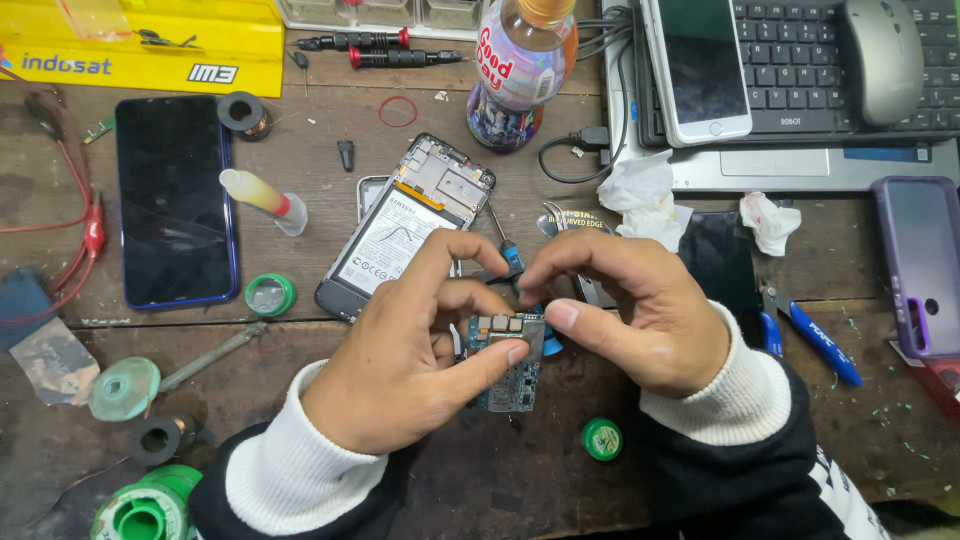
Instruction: The person holds a small circuit board with tweezers and a soldering iron, applying solder to specific points on the board. They manipulate the board and tools to ensure proper connection while working at a cluttered desk.
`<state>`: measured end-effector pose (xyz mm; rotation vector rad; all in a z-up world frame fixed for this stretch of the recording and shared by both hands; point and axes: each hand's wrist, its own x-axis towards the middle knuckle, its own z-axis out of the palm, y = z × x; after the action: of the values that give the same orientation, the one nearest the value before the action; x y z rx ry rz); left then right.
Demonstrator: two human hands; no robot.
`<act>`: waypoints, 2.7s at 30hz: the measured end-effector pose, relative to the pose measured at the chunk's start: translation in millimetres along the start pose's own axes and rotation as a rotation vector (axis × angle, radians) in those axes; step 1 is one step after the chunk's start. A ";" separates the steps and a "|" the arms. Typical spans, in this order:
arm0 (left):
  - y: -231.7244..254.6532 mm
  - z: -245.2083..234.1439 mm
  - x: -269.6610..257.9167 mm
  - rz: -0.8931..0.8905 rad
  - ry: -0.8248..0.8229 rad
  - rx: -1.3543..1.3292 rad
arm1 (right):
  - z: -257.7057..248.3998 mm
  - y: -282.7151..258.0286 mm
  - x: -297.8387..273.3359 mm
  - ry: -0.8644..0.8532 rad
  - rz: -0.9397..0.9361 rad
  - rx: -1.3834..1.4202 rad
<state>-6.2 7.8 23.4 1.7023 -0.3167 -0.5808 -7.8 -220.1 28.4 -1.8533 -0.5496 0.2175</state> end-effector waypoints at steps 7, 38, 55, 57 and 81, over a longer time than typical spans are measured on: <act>-4.9 1.5 2.6 0.045 0.007 0.119 | 3.8 1.2 5.5 -0.019 -0.091 -0.203; -1.7 -0.2 6.1 0.054 0.312 -0.020 | 9.8 8.5 3.8 0.077 0.040 -0.215; -13.3 22.2 -51.0 -0.073 0.268 -0.304 | -2.2 12.2 3.5 0.085 0.044 -0.096; -19.6 32.9 -56.8 -0.105 0.278 -0.269 | -6.2 10.6 3.8 -0.060 0.035 -0.041; -47.1 66.4 -77.8 0.236 0.518 0.604 | -4.0 22.9 -0.4 -0.532 0.065 -0.187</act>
<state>-112.0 2.3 -14.8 2.2748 -0.3284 0.1663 -0.5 -229.5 8.4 -1.9974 -0.8969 0.7373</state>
